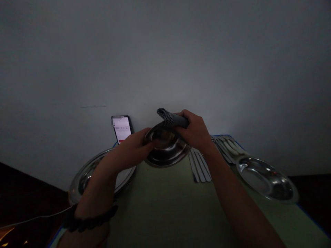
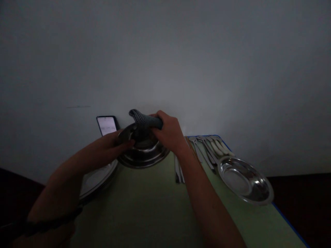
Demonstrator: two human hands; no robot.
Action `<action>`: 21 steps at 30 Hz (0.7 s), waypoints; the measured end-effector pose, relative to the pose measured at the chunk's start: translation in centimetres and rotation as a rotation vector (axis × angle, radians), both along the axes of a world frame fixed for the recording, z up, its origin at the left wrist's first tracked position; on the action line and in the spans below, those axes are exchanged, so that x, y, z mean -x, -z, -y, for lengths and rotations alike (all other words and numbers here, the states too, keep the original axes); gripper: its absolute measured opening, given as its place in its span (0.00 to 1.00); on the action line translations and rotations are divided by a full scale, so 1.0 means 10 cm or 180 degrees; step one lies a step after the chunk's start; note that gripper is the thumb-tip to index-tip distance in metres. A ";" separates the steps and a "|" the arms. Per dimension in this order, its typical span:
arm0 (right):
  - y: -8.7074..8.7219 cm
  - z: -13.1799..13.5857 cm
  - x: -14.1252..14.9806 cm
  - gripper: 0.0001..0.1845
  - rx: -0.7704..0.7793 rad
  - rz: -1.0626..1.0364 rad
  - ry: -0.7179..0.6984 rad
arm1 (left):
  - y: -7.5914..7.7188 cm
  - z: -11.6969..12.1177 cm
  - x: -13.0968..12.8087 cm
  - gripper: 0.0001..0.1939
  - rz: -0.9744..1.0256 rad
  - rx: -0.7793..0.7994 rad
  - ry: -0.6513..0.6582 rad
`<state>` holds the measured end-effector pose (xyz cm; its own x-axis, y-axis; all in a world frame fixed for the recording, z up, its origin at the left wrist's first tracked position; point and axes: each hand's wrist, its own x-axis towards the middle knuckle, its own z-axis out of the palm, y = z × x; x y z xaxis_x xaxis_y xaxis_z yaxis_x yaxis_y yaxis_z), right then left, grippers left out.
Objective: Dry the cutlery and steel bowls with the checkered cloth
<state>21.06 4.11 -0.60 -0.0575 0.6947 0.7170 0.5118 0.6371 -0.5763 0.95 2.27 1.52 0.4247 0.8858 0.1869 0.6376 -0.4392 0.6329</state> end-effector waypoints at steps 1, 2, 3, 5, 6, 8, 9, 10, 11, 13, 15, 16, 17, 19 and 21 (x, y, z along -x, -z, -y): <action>-0.02 0.03 0.02 0.06 -0.0062 -0.0010 -0.0102 | -0.02 -0.02 -0.02 0.19 -0.0145 -0.0044 -0.0021; -0.03 0.05 0.04 0.07 -0.0115 -0.0033 -0.0166 | -0.04 -0.03 -0.04 0.19 -0.0222 -0.0114 -0.0054; -0.04 0.07 0.05 0.07 -0.0159 -0.0062 -0.0182 | -0.06 -0.03 -0.05 0.18 -0.0252 -0.0205 -0.0088; -0.04 0.08 0.05 0.08 -0.0271 -0.0058 -0.0139 | -0.08 -0.02 -0.04 0.18 -0.0261 -0.0407 -0.0119; -0.03 0.07 0.04 0.09 -0.0358 -0.0015 -0.0127 | -0.08 0.00 -0.03 0.17 -0.0281 -0.0479 -0.0119; -0.01 0.04 0.01 0.12 -0.0543 0.0033 -0.0112 | -0.09 0.04 0.01 0.17 -0.0284 -0.0599 -0.0145; 0.01 0.02 0.01 0.13 -0.0618 -0.0036 -0.0076 | -0.09 0.07 0.04 0.17 -0.0213 -0.0655 -0.0173; 0.03 0.00 0.01 0.13 -0.0662 -0.0192 -0.0014 | -0.10 0.08 0.05 0.16 -0.0062 -0.0712 -0.0198; 0.05 -0.03 0.02 0.13 -0.0670 -0.0436 0.0078 | -0.10 0.09 0.06 0.16 0.0145 -0.0762 -0.0225; 0.11 -0.08 0.09 0.12 -0.0565 -0.1060 0.0268 | -0.10 0.08 0.05 0.14 0.0637 -0.0835 -0.0320; 0.19 -0.14 0.20 0.14 -0.0301 -0.1687 0.0293 | -0.06 0.02 0.01 0.12 0.1111 -0.0826 -0.0466; 0.23 -0.16 0.26 0.16 -0.0099 -0.1970 0.0225 | -0.02 -0.02 -0.01 0.13 0.1319 -0.0796 -0.0558; 0.28 -0.18 0.32 0.17 0.0139 -0.2224 0.0116 | 0.01 -0.05 -0.03 0.15 0.1495 -0.0734 -0.0589; 0.36 -0.23 0.39 0.19 0.0623 -0.2588 -0.0118 | 0.08 -0.11 -0.06 0.19 0.1696 -0.0617 -0.0524; 0.41 -0.27 0.39 0.19 0.0929 -0.2671 -0.0196 | 0.09 -0.11 -0.06 0.21 0.1649 -0.0500 -0.0354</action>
<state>17.19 6.77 -4.70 0.3638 0.8693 0.3346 -0.1821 0.4187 -0.8897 1.58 3.41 0.60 0.1477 0.8647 0.4800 0.3081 -0.5014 0.8085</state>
